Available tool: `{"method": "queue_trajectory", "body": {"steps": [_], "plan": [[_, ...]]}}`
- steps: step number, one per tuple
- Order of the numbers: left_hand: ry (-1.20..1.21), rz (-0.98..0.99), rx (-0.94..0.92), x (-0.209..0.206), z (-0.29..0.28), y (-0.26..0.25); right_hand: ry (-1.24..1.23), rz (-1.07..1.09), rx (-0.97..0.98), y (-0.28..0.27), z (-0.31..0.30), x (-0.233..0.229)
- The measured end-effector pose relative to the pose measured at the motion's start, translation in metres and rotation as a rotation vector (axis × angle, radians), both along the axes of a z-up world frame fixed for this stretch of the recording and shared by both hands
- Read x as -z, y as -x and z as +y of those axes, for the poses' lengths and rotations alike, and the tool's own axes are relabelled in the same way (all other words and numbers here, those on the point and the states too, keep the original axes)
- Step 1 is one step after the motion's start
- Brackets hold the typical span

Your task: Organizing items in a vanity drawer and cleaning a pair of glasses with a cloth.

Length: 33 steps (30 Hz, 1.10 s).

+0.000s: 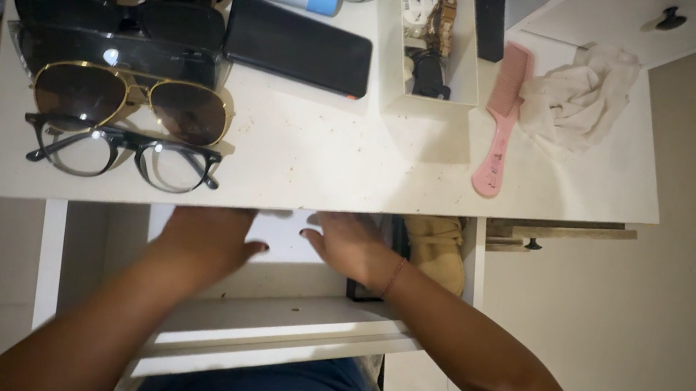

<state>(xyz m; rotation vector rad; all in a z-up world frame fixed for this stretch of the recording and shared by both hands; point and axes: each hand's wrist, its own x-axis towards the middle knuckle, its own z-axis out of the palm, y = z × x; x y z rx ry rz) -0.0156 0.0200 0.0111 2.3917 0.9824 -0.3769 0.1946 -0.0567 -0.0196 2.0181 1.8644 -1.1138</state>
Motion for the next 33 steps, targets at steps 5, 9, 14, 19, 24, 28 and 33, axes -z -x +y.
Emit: {"method": "queue_trajectory", "body": {"steps": [5,9,14,19,24,28,33], "plan": [[-0.061,0.118,-0.071,0.012,0.0,0.009,0.002,-0.018,0.052,-0.004,-0.002,0.006],[-0.165,0.116,-0.011,0.014,-0.004,0.007,-0.08,-0.025,0.067,-0.01,-0.006,0.005],[-0.2,-0.016,0.005,0.025,-0.012,0.001,-0.123,0.004,0.011,-0.011,-0.006,0.012],[0.02,0.097,0.094,0.018,-0.025,-0.005,-0.138,0.102,-0.048,0.002,-0.007,-0.007],[0.071,0.058,0.174,0.021,-0.032,-0.006,-0.271,0.171,-0.316,-0.008,-0.034,-0.003],[0.074,0.059,0.231,-0.002,-0.036,0.0,-0.493,0.114,-0.428,-0.009,-0.069,-0.046],[0.18,0.165,0.267,-0.043,-0.046,-0.003,-0.377,-0.322,0.088,-0.037,-0.103,-0.101]]}}
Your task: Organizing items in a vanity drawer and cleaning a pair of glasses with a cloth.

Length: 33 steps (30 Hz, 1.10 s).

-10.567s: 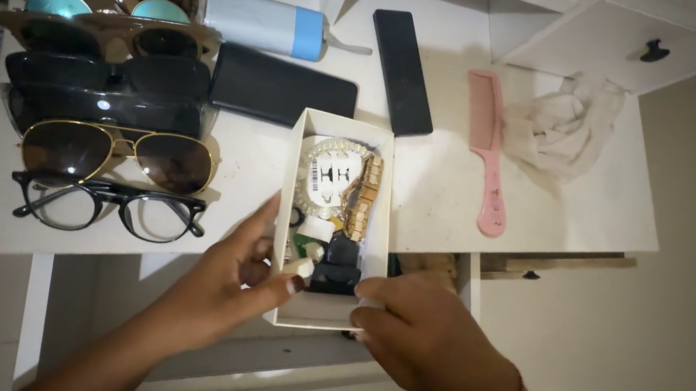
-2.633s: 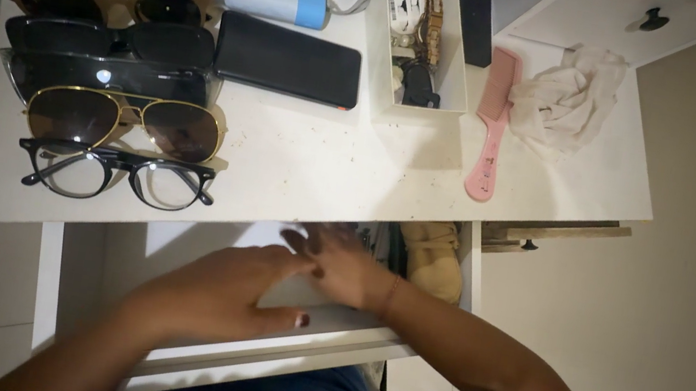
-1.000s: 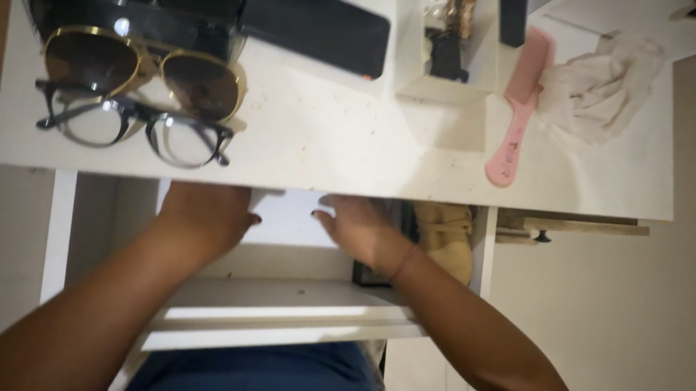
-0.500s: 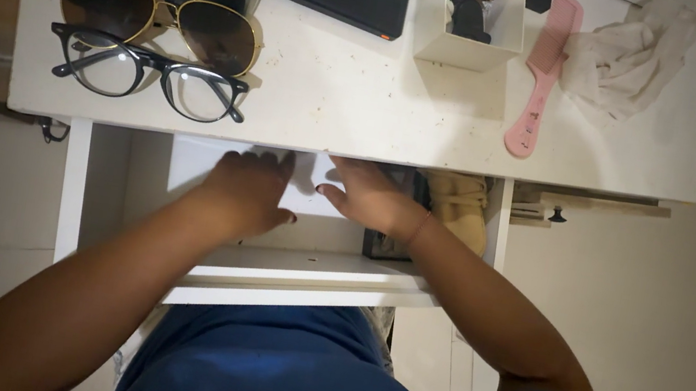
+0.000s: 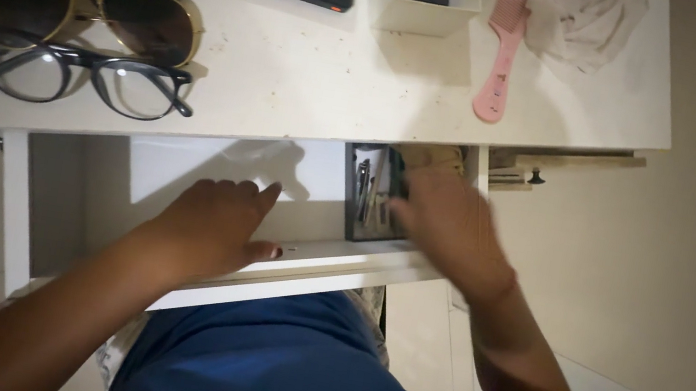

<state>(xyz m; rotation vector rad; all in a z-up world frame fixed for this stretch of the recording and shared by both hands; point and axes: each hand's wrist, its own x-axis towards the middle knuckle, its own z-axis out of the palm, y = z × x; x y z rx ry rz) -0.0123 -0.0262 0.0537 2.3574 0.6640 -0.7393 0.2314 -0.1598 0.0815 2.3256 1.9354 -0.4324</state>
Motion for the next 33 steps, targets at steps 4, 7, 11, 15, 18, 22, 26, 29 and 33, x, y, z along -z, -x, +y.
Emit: {"method": "queue_trajectory", "body": {"steps": [4,7,11,15,18,22,26,29,33], "plan": [[-0.003,0.017,0.046,-0.002,-0.006,-0.005,-0.154,-0.145,0.162,-0.024,-0.015,0.011],[-0.064,-0.141,0.042,0.015,-0.011,-0.008,-0.016,-0.175,0.283,-0.019,-0.008,0.012],[-0.052,-0.166,0.027,0.024,-0.012,-0.007,-0.069,-0.168,0.203,-0.028,-0.013,0.046],[-0.025,-0.157,0.006,0.019,-0.01,-0.006,-0.022,-0.23,0.208,-0.039,-0.016,0.071],[-0.01,-0.095,0.017,0.013,-0.008,-0.01,-0.029,-0.187,0.306,-0.031,-0.011,0.057],[0.001,-0.075,0.026,0.013,-0.008,-0.011,-0.143,-0.096,0.348,-0.026,-0.013,0.03],[0.01,-0.112,0.019,0.019,-0.005,-0.009,-0.198,-0.102,0.291,-0.017,-0.019,-0.005],[0.035,-0.126,0.015,0.019,-0.005,-0.01,-0.197,-0.095,0.238,-0.012,-0.027,-0.032],[0.064,-0.07,0.032,0.005,-0.002,-0.016,-0.185,0.032,0.139,-0.019,-0.042,-0.061]]}}
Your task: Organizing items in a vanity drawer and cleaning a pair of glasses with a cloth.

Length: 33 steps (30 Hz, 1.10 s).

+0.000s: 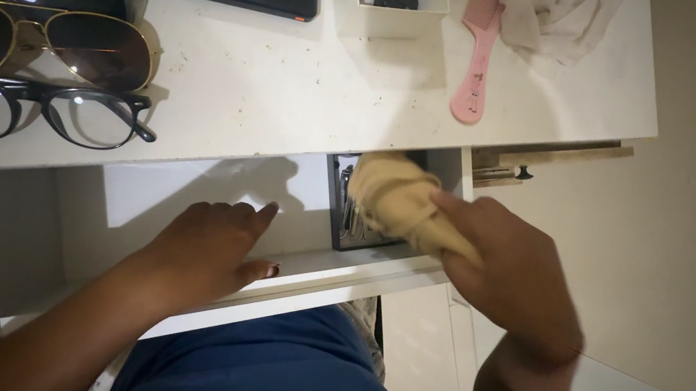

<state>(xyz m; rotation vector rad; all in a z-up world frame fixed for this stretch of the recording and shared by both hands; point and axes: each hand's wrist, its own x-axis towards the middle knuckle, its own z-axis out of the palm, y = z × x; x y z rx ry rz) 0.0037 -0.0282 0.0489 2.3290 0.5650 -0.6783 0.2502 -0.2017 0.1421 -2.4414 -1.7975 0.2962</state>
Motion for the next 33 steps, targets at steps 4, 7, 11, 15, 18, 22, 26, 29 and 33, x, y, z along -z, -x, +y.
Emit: {"method": "queue_trajectory", "body": {"steps": [4,7,11,15,18,22,26,29,33], "plan": [[-0.003,-0.056,-0.004,0.007,-0.001,0.001,0.041,0.267,-0.036,-0.029,-0.005,-0.012],[0.017,-0.067,-0.02,0.004,-0.001,0.0,-0.112,0.662,-0.022,-0.05,-0.009,-0.002],[0.023,-0.078,-0.046,0.003,-0.003,-0.001,-0.61,0.88,0.134,-0.065,0.018,0.016],[0.02,-0.066,-0.046,0.003,-0.003,-0.003,-0.768,0.736,0.265,-0.082,0.074,0.03],[0.015,-0.074,-0.054,0.007,-0.003,-0.002,-0.779,0.586,0.367,-0.105,0.104,0.059],[0.031,-0.11,-0.067,0.015,-0.002,-0.001,-0.73,0.038,-0.003,-0.109,0.104,0.075],[-0.003,-0.139,-0.058,0.016,-0.003,0.0,-0.663,-0.254,-0.095,-0.063,0.093,0.038],[0.003,-0.132,-0.042,0.014,-0.002,-0.003,-0.611,-0.154,-0.194,-0.048,0.075,0.04],[-0.012,-0.081,-0.005,0.014,-0.004,-0.006,-0.263,0.029,-0.301,-0.016,0.076,0.039]]}}
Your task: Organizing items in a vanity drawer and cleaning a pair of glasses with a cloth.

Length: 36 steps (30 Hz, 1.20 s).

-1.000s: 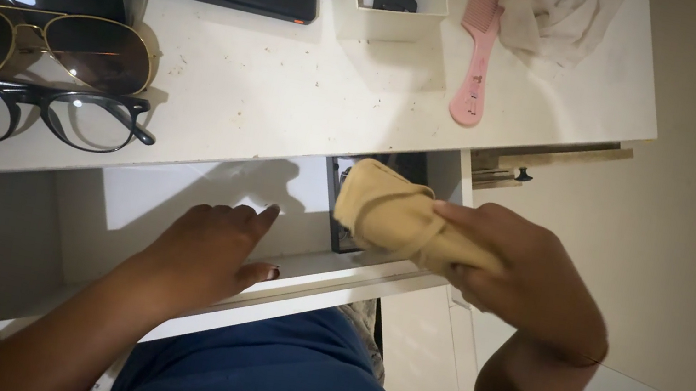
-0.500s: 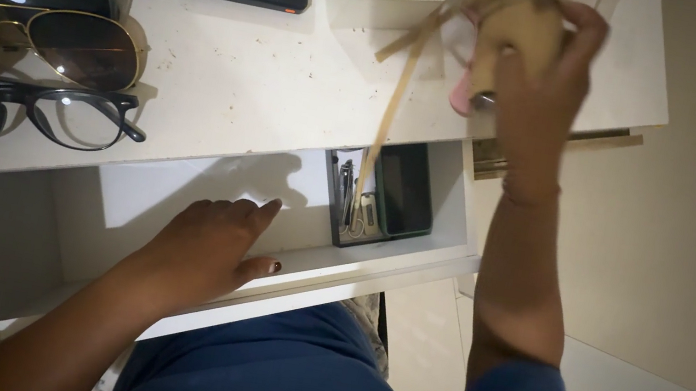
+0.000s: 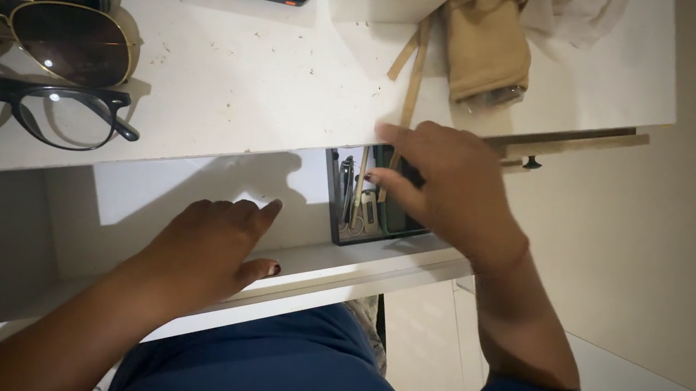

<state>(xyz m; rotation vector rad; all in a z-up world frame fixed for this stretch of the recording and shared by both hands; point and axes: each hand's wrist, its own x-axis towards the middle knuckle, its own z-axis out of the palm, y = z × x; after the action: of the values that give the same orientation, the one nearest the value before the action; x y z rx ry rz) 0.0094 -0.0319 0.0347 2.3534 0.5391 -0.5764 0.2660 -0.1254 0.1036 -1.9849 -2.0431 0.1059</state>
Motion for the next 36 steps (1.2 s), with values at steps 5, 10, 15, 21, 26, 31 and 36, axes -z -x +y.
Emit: {"method": "queue_trajectory", "body": {"steps": [5,10,15,21,26,31,36], "plan": [[0.015,0.034,-0.013,-0.002,0.001,0.001,0.03,-0.024,0.045,-0.011,-0.006,0.013],[0.042,0.085,-0.023,-0.01,0.001,-0.001,-0.036,-0.105,0.172,-0.031,-0.015,0.024],[0.011,0.098,-0.003,-0.006,0.0,-0.001,-0.213,-0.141,0.293,-0.053,-0.014,0.031],[0.005,0.095,-0.011,-0.004,0.0,-0.001,-0.274,-0.076,0.324,-0.06,-0.012,0.035],[0.029,0.108,-0.014,-0.005,0.002,-0.002,-0.237,-0.084,0.23,-0.027,-0.02,0.019],[0.025,0.109,-0.003,-0.007,0.002,-0.002,0.205,0.019,-0.042,-0.014,-0.027,0.057],[0.011,0.047,-0.041,0.004,-0.002,0.003,0.555,-0.2,-0.036,-0.018,-0.029,0.093]]}}
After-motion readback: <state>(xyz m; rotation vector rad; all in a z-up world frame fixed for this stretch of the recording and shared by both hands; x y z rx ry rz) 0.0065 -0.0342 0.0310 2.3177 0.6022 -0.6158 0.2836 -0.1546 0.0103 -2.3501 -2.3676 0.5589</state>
